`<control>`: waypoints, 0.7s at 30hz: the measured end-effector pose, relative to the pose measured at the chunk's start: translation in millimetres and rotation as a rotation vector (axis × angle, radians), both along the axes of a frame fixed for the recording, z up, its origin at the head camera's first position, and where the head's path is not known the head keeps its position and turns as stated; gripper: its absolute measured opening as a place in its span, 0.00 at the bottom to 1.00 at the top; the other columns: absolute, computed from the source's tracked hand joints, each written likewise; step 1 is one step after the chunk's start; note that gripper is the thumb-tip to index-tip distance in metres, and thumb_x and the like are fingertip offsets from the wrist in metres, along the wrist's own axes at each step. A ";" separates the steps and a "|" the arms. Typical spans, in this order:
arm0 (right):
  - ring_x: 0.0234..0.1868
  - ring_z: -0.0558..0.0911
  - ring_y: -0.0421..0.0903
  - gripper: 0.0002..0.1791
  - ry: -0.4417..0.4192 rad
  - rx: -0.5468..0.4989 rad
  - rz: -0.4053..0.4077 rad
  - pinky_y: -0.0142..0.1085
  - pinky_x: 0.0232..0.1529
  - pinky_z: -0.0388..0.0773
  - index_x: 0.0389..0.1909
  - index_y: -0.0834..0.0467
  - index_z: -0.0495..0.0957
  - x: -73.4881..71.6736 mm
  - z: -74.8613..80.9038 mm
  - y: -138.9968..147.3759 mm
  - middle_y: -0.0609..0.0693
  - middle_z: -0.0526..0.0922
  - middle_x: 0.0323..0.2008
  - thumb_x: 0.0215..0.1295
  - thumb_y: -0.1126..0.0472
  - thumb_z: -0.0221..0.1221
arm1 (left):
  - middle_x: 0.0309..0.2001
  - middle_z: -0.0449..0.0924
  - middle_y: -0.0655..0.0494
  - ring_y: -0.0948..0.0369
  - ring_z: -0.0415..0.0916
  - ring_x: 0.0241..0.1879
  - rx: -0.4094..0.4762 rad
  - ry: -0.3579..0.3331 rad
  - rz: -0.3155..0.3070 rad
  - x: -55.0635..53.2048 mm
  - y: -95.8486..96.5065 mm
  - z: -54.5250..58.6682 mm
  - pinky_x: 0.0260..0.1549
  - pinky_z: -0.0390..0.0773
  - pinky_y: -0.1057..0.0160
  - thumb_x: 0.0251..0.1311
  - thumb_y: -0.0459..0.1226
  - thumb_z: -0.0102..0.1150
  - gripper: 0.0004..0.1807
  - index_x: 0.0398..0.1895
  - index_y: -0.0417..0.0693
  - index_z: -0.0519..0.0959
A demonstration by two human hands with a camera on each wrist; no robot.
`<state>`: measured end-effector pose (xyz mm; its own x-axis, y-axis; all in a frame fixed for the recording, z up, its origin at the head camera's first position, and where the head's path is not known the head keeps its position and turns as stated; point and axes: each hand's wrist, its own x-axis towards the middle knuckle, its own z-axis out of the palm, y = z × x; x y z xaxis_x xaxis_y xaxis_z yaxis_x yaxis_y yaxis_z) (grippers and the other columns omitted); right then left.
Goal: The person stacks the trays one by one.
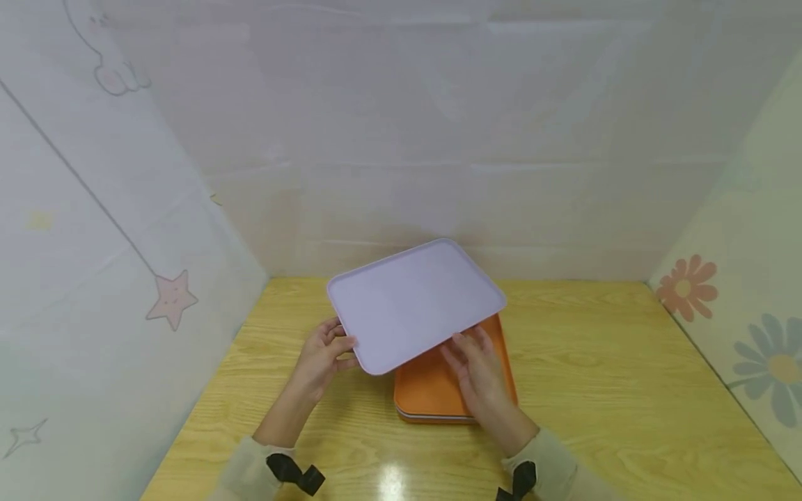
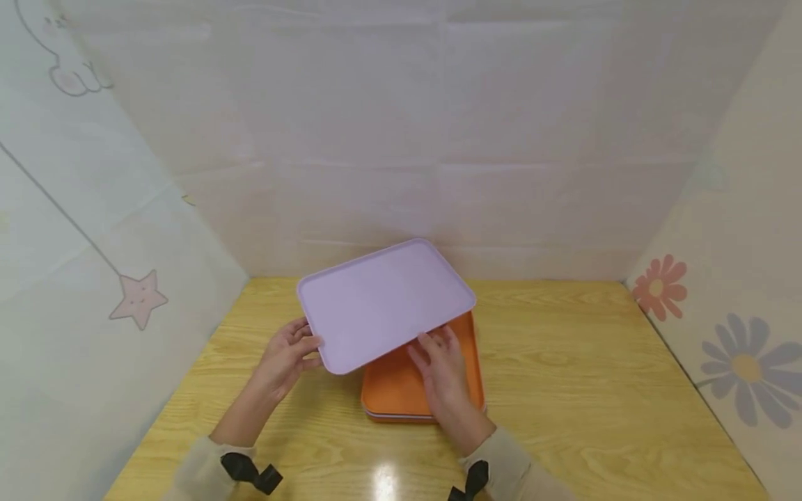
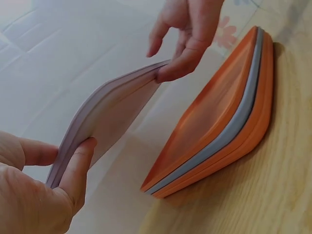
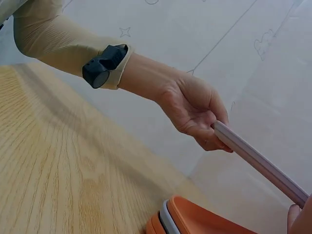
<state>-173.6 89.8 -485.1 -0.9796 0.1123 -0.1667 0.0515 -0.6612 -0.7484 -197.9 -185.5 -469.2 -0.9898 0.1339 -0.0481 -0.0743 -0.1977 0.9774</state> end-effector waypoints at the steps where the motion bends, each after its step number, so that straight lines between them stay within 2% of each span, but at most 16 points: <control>1: 0.52 0.76 0.44 0.48 -0.003 0.004 -0.001 0.47 0.63 0.77 0.82 0.54 0.38 -0.5 0.4 0.5 0.53 0.65 0.61 0.71 0.70 0.57 | 0.56 0.68 0.45 0.57 0.78 0.44 -0.005 0.002 0.000 0.5 3.7 -1.5 0.41 0.86 0.57 0.66 0.25 0.57 0.34 0.72 0.32 0.55; 5: 0.55 0.75 0.46 0.48 -0.043 0.044 -0.022 0.49 0.60 0.79 0.82 0.53 0.39 -4.4 1.2 5.3 0.55 0.61 0.66 0.71 0.70 0.57 | 0.60 0.65 0.42 0.56 0.78 0.47 -0.034 -0.005 -0.013 2.5 18.5 -9.8 0.41 0.87 0.55 0.66 0.26 0.58 0.34 0.71 0.35 0.55; 11: 0.50 0.80 0.45 0.42 -0.091 0.134 -0.056 0.44 0.48 0.85 0.80 0.53 0.50 -10.5 1.1 15.6 0.53 0.71 0.59 0.70 0.68 0.58 | 0.58 0.66 0.40 0.54 0.81 0.45 -0.023 0.016 -0.024 5.6 34.7 -20.1 0.40 0.87 0.51 0.64 0.26 0.60 0.34 0.69 0.35 0.56; 15: 0.48 0.81 0.44 0.43 -0.093 0.123 -0.073 0.42 0.44 0.86 0.81 0.52 0.49 -12.2 1.6 19.5 0.52 0.71 0.59 0.70 0.68 0.58 | 0.56 0.67 0.41 0.54 0.81 0.44 -0.004 0.030 -0.018 6.0 42.7 -25.2 0.39 0.87 0.50 0.64 0.25 0.60 0.33 0.68 0.34 0.56; 21: 0.42 0.83 0.43 0.42 -0.080 0.102 -0.099 0.40 0.40 0.87 0.81 0.52 0.52 -12.9 1.6 25.6 0.49 0.74 0.54 0.69 0.70 0.58 | 0.54 0.68 0.42 0.55 0.80 0.44 0.046 -0.012 0.012 5.5 51.0 -32.2 0.37 0.87 0.53 0.62 0.23 0.60 0.33 0.67 0.36 0.56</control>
<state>-186.4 115.4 -483.5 -0.9470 0.2277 -0.2266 0.0521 -0.5872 -0.8078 -192.4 -134.5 -501.4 -0.9908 0.1241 -0.0542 -0.0834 -0.2432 0.9664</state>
